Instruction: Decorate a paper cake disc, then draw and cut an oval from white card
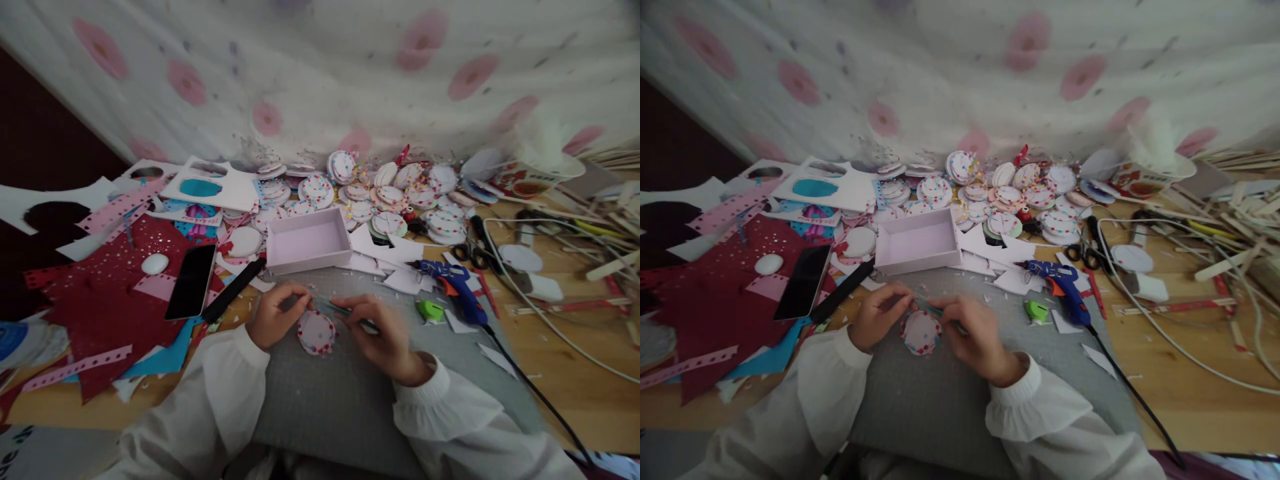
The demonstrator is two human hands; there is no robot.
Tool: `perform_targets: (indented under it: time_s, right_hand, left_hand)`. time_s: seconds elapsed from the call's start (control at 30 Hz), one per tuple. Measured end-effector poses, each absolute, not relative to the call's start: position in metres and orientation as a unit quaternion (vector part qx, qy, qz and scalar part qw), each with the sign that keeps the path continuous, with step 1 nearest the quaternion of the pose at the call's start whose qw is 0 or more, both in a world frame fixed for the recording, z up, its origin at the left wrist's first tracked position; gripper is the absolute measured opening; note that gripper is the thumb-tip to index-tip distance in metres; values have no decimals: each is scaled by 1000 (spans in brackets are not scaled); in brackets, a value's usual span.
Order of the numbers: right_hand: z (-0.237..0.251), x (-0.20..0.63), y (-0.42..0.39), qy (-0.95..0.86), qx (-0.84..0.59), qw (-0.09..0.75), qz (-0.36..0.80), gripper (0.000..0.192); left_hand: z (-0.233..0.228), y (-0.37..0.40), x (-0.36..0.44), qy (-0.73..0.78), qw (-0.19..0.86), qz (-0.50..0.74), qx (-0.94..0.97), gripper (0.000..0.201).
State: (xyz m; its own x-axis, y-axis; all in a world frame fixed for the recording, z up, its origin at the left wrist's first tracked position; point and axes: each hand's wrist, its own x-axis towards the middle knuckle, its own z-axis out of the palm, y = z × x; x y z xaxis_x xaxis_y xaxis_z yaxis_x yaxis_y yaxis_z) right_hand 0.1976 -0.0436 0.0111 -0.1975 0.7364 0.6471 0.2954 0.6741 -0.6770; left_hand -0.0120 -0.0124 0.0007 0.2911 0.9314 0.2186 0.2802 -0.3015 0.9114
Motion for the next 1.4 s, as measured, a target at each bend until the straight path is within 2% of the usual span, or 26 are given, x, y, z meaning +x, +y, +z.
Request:
perform_targets:
  time_s: [0.27,0.6,0.7,0.8,0.93,1.07,1.27,1.4]
  right_hand:
    - [11,204,-43,-849,-289,442,24,17]
    - [22,202,-44,-874,-253,409,-63,15]
    - [20,204,-48,-853,-270,445,-39,17]
    - [18,205,-50,-793,-345,501,17,20]
    - [16,202,-49,-700,-385,586,133,28]
    - [17,199,-49,-681,-382,595,187,28]
    - [14,196,-50,-659,-386,571,302,23]
    - [16,195,-48,-631,-391,569,355,18]
  left_hand:
    - [5,-13,-7,442,256,418,751,20]
    - [1,-15,-4,431,168,440,770,14]
    - [-5,-9,-12,484,195,455,722,10]
    - [-9,0,-22,543,259,503,621,13]
    - [-5,1,-24,502,332,515,610,17]
    - [0,-8,-17,459,379,477,646,16]
    - [-1,-5,-16,443,278,483,702,17]
    - [0,-2,-19,420,271,492,713,17]
